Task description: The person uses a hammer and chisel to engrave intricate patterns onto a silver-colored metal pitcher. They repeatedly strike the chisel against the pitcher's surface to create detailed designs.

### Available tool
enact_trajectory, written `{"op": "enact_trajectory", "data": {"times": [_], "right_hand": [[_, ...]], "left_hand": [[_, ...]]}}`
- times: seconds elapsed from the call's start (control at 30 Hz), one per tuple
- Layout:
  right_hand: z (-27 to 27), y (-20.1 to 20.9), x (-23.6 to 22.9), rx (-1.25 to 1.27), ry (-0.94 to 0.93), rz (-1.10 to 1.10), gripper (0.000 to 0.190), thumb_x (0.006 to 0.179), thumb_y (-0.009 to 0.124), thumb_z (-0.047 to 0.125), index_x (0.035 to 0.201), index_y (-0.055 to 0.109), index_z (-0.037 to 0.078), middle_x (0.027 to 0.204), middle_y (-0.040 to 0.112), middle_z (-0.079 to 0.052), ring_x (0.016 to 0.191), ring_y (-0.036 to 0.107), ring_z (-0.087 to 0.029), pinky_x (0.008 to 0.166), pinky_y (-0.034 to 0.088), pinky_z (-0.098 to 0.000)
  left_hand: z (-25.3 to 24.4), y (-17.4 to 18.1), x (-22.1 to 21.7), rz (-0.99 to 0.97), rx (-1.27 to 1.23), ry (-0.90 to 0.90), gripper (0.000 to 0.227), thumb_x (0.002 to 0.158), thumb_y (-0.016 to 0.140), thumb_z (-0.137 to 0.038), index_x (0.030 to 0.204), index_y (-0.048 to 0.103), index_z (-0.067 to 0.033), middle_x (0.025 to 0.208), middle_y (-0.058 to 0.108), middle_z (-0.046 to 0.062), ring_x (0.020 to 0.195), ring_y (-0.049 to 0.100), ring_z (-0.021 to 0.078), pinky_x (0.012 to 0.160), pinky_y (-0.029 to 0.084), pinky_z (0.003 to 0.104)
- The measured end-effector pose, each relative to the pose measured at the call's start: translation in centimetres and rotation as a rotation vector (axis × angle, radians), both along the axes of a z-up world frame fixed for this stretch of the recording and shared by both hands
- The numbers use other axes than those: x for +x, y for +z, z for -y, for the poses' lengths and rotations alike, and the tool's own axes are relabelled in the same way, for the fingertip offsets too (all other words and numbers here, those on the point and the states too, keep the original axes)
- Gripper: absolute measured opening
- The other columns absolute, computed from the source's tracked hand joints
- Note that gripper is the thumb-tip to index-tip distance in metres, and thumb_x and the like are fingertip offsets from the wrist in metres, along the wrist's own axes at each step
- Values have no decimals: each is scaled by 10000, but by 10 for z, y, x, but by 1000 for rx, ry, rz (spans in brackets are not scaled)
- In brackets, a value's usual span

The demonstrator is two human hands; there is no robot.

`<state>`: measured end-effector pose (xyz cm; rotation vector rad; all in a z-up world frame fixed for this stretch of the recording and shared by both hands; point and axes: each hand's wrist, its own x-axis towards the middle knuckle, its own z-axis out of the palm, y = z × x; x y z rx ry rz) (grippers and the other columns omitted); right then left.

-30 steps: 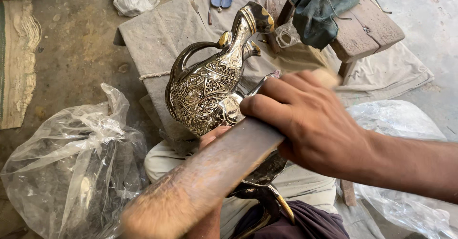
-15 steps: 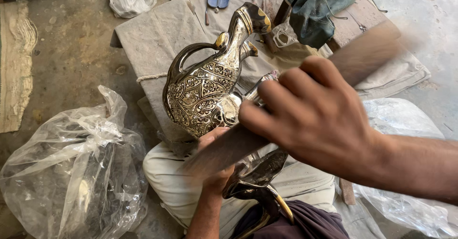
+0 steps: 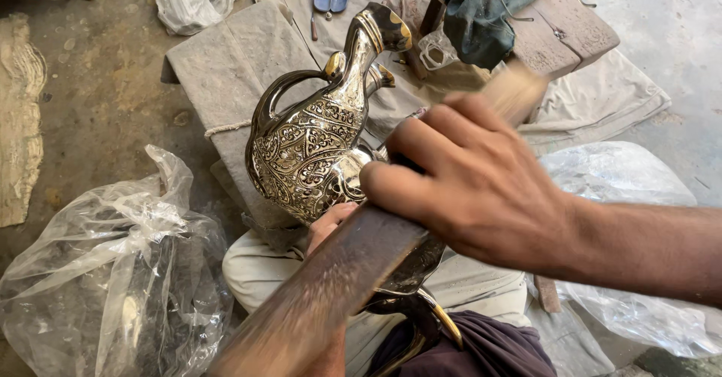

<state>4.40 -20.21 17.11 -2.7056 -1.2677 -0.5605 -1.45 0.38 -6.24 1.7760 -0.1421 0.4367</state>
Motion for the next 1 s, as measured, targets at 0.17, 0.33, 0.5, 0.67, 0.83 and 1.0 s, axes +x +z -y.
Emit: {"op": "enact_trajectory", "data": {"times": [0.17,0.33,0.5,0.67,0.83,1.0], "right_hand": [[9,-9,1,191,52,-74,290,858,736,347,1046,585,185,901,648,-49,849,620,-202,817,458,-383],[18,5,-6,-380,-188,359,180,955,742,297,1075,634,216,849,654,-10,772,620,-192,814,487,-374],[59,-1,-22,-106,-468,-196,442,773,825,263,1170,682,129,956,719,-73,683,643,-224,621,525,-377],[93,-75,-38,196,-765,-472,434,807,846,291,1127,664,63,829,718,-119,671,694,-255,627,552,-405],[96,-107,-69,569,-836,-572,406,831,834,298,1089,658,38,844,721,-152,742,723,-260,697,551,-380],[89,-106,-74,626,-743,-446,391,888,777,288,1126,601,32,937,694,-152,817,724,-294,736,546,-385]], "left_hand": [[2,-9,-2,81,44,23,391,1022,709,-162,1316,501,-8,1124,677,125,976,720,198,812,671,297],[6,1,3,304,83,113,397,1028,714,-160,1320,491,-8,1128,675,122,977,724,199,804,679,294],[-13,53,18,378,-207,-40,380,1025,729,-132,1309,493,-43,1136,682,136,964,738,219,752,689,285],[-29,105,40,222,427,-250,336,976,753,-127,1256,573,-174,1082,742,81,955,769,194,778,654,281],[-22,131,52,-5,583,-457,452,890,752,-59,1312,612,-141,924,726,44,786,746,173,610,625,313],[-20,132,47,-36,726,-463,431,905,769,-51,1297,653,-186,862,669,71,718,725,204,600,608,358]]}}
